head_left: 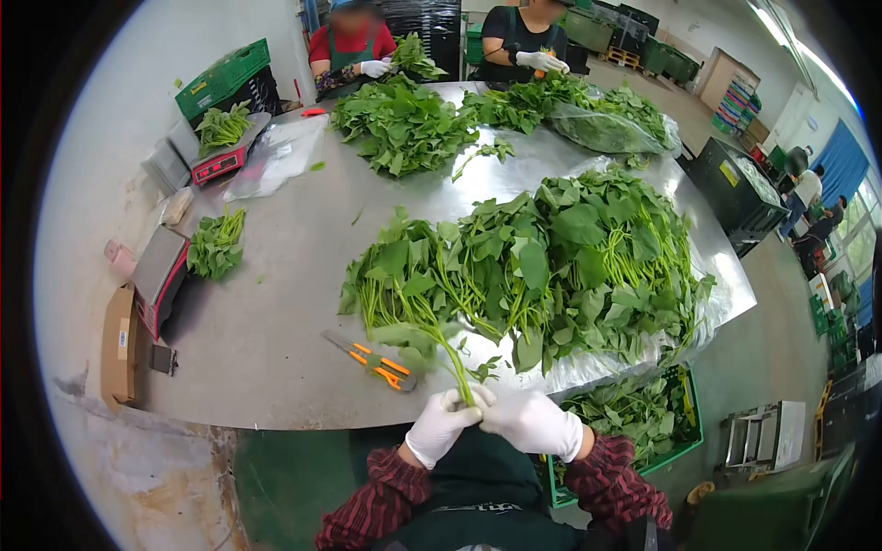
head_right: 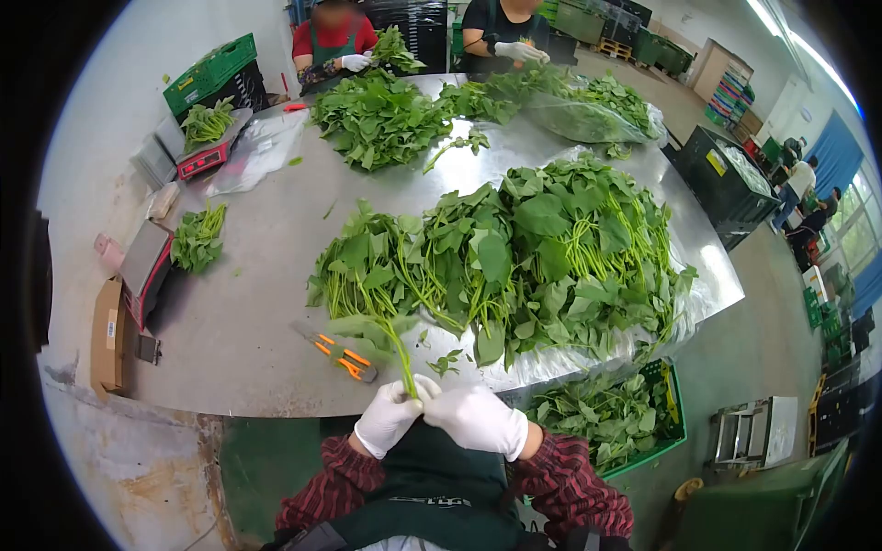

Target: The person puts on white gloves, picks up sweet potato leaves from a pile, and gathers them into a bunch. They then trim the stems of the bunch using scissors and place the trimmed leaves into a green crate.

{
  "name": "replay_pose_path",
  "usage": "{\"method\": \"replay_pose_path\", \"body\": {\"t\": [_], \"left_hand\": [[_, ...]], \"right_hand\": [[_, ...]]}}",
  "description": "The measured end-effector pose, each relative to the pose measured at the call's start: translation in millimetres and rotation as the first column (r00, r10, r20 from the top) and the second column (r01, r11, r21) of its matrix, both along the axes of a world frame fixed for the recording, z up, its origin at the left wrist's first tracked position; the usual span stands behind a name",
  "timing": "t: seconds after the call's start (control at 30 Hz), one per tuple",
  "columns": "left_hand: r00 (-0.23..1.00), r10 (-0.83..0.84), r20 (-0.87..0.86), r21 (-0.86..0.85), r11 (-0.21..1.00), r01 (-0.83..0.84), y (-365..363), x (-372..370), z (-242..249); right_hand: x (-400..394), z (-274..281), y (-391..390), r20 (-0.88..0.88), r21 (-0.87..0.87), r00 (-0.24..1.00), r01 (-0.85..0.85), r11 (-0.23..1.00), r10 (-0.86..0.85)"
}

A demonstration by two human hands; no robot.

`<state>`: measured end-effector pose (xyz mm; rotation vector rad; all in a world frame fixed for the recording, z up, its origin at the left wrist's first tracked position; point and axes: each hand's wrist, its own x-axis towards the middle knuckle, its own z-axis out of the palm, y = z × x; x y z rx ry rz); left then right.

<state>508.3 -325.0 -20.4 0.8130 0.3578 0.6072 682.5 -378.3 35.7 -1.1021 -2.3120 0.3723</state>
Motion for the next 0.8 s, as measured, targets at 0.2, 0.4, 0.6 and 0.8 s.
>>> {"method": "replay_pose_path", "body": {"t": [0.2, 0.4, 0.6, 0.8], "left_hand": [[0.929, 0.243, 0.279, -0.187, 0.963, -0.195, 17.8, -29.7, 9.9], [0.814, 0.43, 0.39, -0.349, 0.887, -0.302, 27.6, -43.0, 15.9], [0.869, 0.37, 0.33, -0.227, 0.924, -0.307, 29.7, -49.0, -8.8], [0.858, 0.463, -0.223, 0.042, 0.884, -0.466, 32.9, -6.5, 10.4]], "right_hand": [[-6.3, 9.5, 34.1, -0.265, -0.801, 0.778, 0.151, 0.579, -0.57], [2.7, -116.8, 125.0, 0.051, 0.051, 0.683, 0.727, 0.685, -0.729], [-11.8, -61.0, 111.7, -0.169, 0.002, 0.693, 0.711, 0.703, -0.701], [-37.1, -23.7, 58.7, -0.124, 0.049, 0.747, 0.662, 0.748, -0.653]]}}
